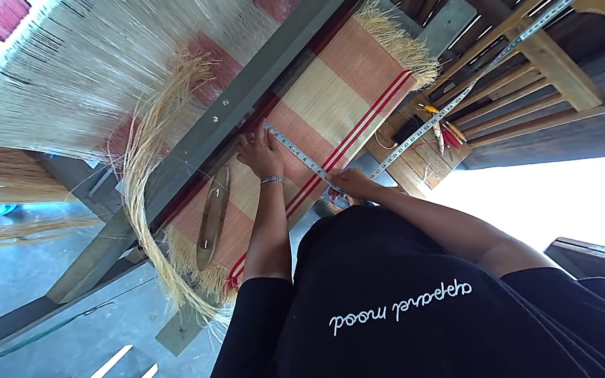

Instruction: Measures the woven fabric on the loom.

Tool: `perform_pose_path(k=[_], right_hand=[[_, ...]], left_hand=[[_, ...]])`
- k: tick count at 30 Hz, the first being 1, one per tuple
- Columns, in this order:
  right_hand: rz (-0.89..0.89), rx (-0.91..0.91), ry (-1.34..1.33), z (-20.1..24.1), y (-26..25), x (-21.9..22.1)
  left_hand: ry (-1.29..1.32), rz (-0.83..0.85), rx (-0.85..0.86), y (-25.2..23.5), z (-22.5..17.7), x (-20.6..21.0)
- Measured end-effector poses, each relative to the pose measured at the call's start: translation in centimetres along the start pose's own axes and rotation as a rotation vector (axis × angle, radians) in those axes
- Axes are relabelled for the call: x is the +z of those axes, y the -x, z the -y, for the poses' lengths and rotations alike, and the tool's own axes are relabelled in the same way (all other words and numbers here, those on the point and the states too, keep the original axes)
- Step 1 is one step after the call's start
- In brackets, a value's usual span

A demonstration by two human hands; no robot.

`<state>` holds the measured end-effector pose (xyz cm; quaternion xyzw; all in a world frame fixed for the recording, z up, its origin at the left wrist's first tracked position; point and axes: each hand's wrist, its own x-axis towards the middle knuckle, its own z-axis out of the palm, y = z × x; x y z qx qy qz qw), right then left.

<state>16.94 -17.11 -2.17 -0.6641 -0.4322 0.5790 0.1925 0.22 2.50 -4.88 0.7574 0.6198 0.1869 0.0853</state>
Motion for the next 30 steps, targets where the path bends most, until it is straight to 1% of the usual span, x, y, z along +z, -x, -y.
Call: perform_pose_path(k=[24,27,30], right_hand=[[0.01,0.02,0.025,0.5,0.2,-0.1],[0.006,-0.004,-0.004,-0.1,0.0,0.0],[0.009,-0.022,-0.103,-1.1,-0.2,0.3]], left_hand=[[-0.005,0.018,-0.011,0.1,-0.2,-0.2],[-0.004,0.012,-0.014,0.1,-0.2,-0.3],[-0.015,0.02,-0.023,0.0,-0.1,-0.1]])
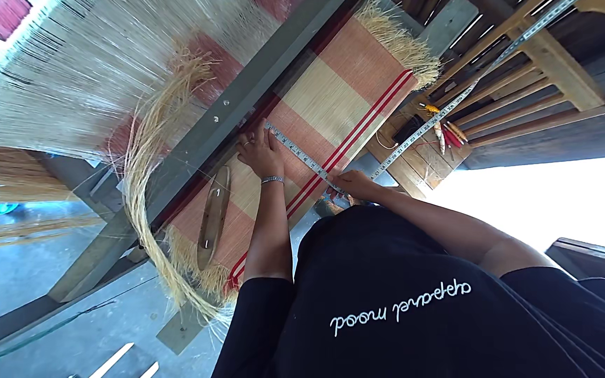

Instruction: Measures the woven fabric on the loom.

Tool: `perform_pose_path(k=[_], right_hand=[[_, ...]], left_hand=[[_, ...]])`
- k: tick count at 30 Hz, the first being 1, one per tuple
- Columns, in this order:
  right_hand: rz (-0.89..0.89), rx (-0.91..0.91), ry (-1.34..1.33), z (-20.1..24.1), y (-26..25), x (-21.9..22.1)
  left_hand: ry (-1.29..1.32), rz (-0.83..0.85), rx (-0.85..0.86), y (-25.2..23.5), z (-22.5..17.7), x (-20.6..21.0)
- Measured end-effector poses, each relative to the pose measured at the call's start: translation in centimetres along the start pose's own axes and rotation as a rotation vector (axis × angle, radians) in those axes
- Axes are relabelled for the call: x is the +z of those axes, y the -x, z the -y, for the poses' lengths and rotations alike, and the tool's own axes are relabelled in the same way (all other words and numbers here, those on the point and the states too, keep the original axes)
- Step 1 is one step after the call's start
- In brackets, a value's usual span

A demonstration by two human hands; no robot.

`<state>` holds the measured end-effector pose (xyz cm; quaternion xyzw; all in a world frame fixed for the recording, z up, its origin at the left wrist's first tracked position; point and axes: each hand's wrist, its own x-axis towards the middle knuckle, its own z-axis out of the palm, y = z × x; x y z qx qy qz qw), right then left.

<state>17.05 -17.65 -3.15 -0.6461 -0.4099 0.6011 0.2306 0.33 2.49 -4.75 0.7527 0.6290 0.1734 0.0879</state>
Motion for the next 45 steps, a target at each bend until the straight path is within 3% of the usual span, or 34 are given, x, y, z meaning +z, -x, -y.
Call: perform_pose_path(k=[11,36,45], right_hand=[[0.004,0.064,-0.199,-0.3,0.1,0.3],[0.142,0.037,-0.224,0.0,-0.2,1.1],[0.076,0.04,-0.213,-0.2,0.1,0.7]], left_hand=[[-0.008,-0.001,0.004,0.0,0.1,0.1],[0.033,0.003,-0.008,0.2,0.1,0.0],[0.042,-0.003,-0.009,0.2,0.1,0.0]])
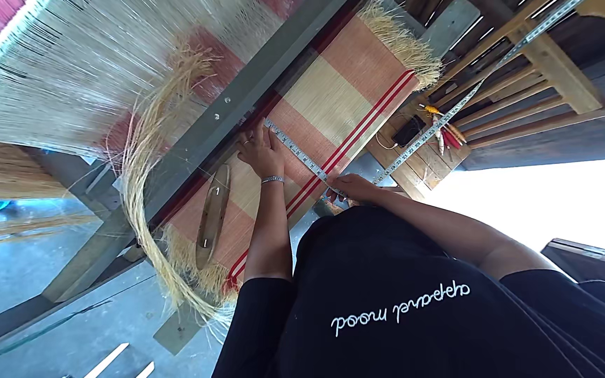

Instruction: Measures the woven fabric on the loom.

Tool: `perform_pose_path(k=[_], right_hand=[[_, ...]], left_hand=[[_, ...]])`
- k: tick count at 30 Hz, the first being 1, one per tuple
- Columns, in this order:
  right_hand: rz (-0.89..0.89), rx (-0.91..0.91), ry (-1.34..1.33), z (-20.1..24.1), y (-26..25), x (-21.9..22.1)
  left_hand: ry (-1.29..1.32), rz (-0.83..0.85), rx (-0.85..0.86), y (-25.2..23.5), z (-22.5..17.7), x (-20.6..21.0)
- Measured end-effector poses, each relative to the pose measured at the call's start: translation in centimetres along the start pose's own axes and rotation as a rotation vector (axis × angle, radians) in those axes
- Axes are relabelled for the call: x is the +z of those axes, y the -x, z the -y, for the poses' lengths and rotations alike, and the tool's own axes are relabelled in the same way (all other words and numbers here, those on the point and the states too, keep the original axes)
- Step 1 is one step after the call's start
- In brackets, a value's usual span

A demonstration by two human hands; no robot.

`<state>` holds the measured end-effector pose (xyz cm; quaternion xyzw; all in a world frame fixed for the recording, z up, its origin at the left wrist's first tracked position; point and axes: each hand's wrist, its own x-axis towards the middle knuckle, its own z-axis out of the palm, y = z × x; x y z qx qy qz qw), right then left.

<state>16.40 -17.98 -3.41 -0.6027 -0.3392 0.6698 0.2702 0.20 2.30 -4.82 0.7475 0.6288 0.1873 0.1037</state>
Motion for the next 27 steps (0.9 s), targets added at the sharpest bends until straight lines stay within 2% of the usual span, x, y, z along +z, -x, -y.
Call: perform_pose_path(k=[18,23,27], right_hand=[[-0.056,-0.042,0.037,-0.3,0.6,0.3],[-0.022,0.016,0.142,-1.3,1.4,0.2],[0.032,0.054,0.325,-4.5,2.3,-0.5]], left_hand=[[0.042,0.057,0.04,-0.1,0.3,-0.8],[0.108,0.076,0.133,1.4,0.5,-2.1],[0.167,0.131,0.271,5.3,0.8,-3.4]])
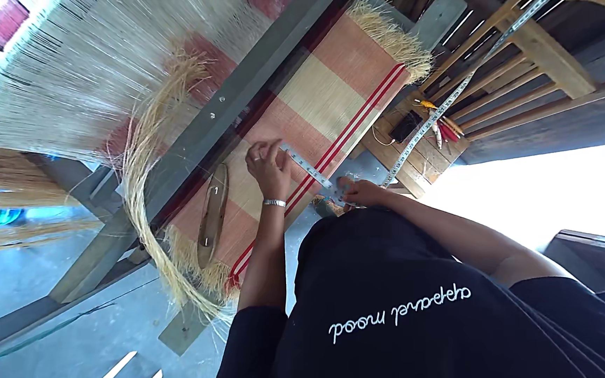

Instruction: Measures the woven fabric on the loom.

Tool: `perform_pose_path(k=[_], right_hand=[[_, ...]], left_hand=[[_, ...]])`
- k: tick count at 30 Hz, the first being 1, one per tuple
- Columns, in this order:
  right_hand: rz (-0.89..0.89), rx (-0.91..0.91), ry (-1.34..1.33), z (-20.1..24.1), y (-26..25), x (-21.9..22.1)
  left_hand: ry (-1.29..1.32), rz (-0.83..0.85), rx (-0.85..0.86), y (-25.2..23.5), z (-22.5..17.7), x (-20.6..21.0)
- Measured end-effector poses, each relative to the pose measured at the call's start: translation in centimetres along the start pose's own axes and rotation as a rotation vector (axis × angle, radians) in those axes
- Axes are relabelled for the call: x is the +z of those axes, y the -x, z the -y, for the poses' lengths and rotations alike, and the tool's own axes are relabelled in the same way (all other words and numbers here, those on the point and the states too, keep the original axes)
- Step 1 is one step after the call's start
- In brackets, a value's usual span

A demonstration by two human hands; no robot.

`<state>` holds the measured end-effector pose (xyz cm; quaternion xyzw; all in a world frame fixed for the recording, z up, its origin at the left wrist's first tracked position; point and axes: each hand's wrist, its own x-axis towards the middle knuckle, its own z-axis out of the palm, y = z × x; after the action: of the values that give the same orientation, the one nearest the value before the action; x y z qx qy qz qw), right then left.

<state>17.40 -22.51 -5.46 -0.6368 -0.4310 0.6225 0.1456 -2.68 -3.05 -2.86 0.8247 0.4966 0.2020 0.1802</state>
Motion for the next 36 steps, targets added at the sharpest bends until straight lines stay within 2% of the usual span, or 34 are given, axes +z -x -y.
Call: perform_pose_path(k=[5,9,13,18,24,28,36], right_hand=[[0.014,0.036,0.033,-3.4,1.0,2.0],[0.06,0.052,0.108,-4.7,1.7,3.9],[0.068,0.121,0.062,-5.2,2.5,4.7],[0.02,0.113,-0.074,-5.6,2.9,5.0],[0.04,0.041,0.005,-6.2,3.2,4.6],[0.022,0.028,-0.044,-6.5,3.5,4.7],[-0.016,-0.08,0.028,-7.8,1.9,4.4]], left_hand=[[0.021,0.056,0.094,5.1,-1.4,1.2],[0.033,0.073,0.121,7.1,-2.5,1.7],[0.044,0.056,0.139,8.3,-3.0,2.1],[0.056,-0.015,0.129,9.0,-3.1,2.9],[0.094,-0.133,0.086,8.7,-3.1,3.7],[0.079,-0.209,0.089,8.4,-3.1,4.5],[0.04,-0.206,0.066,8.3,-3.0,4.7]])
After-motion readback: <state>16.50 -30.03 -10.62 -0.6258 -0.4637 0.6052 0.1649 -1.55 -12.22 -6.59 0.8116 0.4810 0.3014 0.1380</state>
